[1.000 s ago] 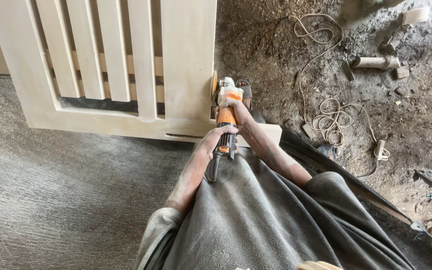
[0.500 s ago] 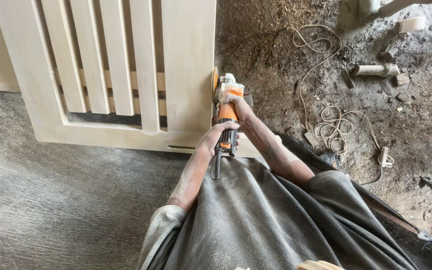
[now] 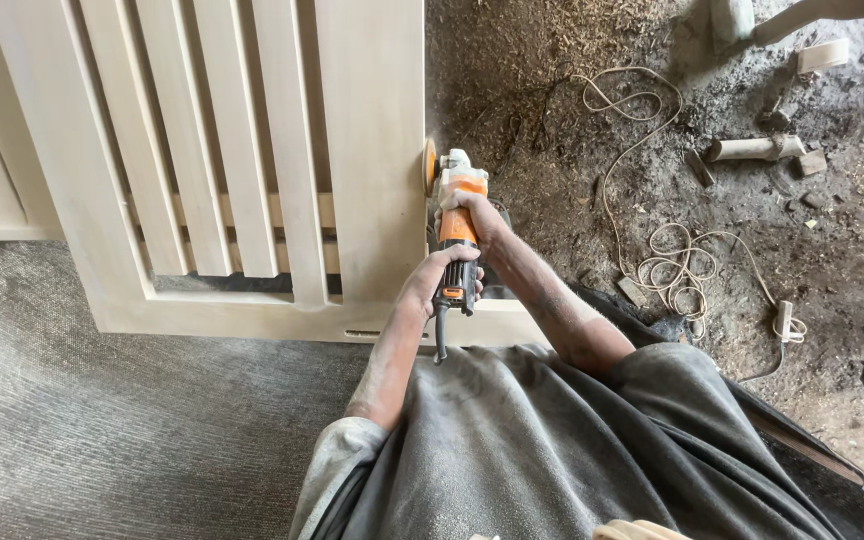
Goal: The person sands the surface of a wooden door frame using an angle grinder equipped with a sanding disc.
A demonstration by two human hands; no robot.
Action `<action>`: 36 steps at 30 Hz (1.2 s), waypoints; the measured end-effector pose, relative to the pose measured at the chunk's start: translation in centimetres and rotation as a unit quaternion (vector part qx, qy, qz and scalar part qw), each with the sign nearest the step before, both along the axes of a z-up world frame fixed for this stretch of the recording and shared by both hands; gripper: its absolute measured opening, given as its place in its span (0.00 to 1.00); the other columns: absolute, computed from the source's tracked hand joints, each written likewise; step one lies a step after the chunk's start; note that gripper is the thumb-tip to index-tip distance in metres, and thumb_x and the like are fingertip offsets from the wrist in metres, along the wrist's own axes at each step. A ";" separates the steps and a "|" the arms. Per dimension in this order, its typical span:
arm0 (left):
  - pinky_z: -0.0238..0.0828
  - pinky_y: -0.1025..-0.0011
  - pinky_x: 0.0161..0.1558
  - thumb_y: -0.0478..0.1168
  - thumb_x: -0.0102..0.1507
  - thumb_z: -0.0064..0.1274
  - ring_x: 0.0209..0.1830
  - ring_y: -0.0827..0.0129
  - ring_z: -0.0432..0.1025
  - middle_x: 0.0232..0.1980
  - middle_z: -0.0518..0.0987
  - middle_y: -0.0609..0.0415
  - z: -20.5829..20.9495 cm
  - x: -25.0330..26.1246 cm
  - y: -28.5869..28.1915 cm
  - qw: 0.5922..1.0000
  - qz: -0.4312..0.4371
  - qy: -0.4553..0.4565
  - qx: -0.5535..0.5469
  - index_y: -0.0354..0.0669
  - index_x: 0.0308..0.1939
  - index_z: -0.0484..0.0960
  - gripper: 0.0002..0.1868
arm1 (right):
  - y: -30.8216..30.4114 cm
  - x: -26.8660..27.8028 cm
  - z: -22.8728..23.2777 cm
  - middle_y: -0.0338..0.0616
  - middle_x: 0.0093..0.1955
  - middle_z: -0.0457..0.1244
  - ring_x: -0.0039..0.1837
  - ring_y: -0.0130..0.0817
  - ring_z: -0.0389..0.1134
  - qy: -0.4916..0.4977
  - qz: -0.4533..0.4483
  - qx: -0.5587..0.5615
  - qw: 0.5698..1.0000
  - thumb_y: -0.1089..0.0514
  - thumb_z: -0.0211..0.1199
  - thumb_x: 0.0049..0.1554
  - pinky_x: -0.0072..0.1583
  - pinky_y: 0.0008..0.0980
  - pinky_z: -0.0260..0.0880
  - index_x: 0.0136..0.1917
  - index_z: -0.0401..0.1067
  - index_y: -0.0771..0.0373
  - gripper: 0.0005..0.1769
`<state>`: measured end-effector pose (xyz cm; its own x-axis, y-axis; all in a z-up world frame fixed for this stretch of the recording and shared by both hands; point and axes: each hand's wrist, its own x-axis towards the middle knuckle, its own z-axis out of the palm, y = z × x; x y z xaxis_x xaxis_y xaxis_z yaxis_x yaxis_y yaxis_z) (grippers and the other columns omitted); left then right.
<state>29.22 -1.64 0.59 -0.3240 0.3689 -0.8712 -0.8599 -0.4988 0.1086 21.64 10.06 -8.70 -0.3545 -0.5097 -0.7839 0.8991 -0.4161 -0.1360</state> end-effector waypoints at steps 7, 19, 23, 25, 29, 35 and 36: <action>0.81 0.66 0.27 0.45 0.56 0.64 0.23 0.65 0.78 0.32 0.81 0.47 -0.8 -2.6 -0.1 1.000 0.000 0.014 -0.014 0.33 0.45 0.77 0.21 | -0.3 -3.4 1.5 0.48 0.38 0.66 0.36 0.37 0.69 0.020 -0.011 0.011 1.000 0.62 0.60 0.47 0.41 0.37 0.75 0.47 0.69 0.69 0.14; 0.80 0.66 0.25 0.46 0.56 0.64 0.24 0.64 0.78 0.32 0.81 0.47 -0.6 -0.2 -0.2 1.000 -0.003 -0.005 -0.003 0.32 0.46 0.77 0.24 | -0.2 -0.6 1.3 0.48 0.39 0.67 0.37 0.37 0.70 -0.029 0.014 0.037 0.999 0.60 0.61 0.48 0.42 0.37 0.77 0.48 0.70 0.70 0.14; 0.80 0.66 0.26 0.46 0.56 0.63 0.24 0.64 0.78 0.33 0.81 0.47 -1.1 -0.3 -0.1 1.000 -0.006 -0.002 -0.016 0.33 0.47 0.76 0.24 | -0.2 -0.8 0.2 0.48 0.39 0.67 0.38 0.37 0.70 -0.035 0.006 0.021 0.999 0.61 0.62 0.48 0.43 0.37 0.77 0.48 0.69 0.68 0.14; 0.81 0.66 0.27 0.45 0.56 0.63 0.24 0.64 0.78 0.33 0.81 0.46 -1.2 -1.0 -0.2 1.000 0.000 0.011 -0.014 0.32 0.48 0.76 0.24 | -0.2 -1.5 0.2 0.49 0.38 0.67 0.37 0.37 0.70 -0.005 0.021 0.036 0.999 0.60 0.61 0.47 0.42 0.37 0.76 0.48 0.69 0.70 0.15; 0.80 0.67 0.27 0.45 0.57 0.64 0.24 0.65 0.78 0.33 0.81 0.47 -1.1 -2.6 -0.5 1.000 0.007 0.023 -0.006 0.32 0.47 0.76 0.22 | -0.5 -3.5 1.1 0.49 0.38 0.66 0.37 0.38 0.69 0.016 0.006 0.051 0.999 0.60 0.62 0.47 0.41 0.38 0.74 0.47 0.70 0.69 0.14; 0.81 0.66 0.27 0.44 0.57 0.63 0.24 0.65 0.78 0.32 0.81 0.47 -0.8 -2.9 -1.0 0.999 0.008 0.033 0.007 0.34 0.46 0.77 0.20 | -0.6 -3.8 1.9 0.48 0.39 0.67 0.39 0.36 0.70 0.035 0.007 0.067 0.997 0.60 0.60 0.47 0.44 0.37 0.77 0.46 0.71 0.68 0.13; 0.81 0.66 0.27 0.44 0.57 0.63 0.24 0.64 0.78 0.32 0.81 0.47 -0.9 -2.7 -1.1 1.000 0.005 0.024 0.006 0.35 0.46 0.77 0.20 | -0.6 -3.4 1.7 0.48 0.39 0.66 0.38 0.37 0.70 0.027 0.006 0.059 0.998 0.60 0.61 0.48 0.44 0.38 0.77 0.47 0.70 0.69 0.14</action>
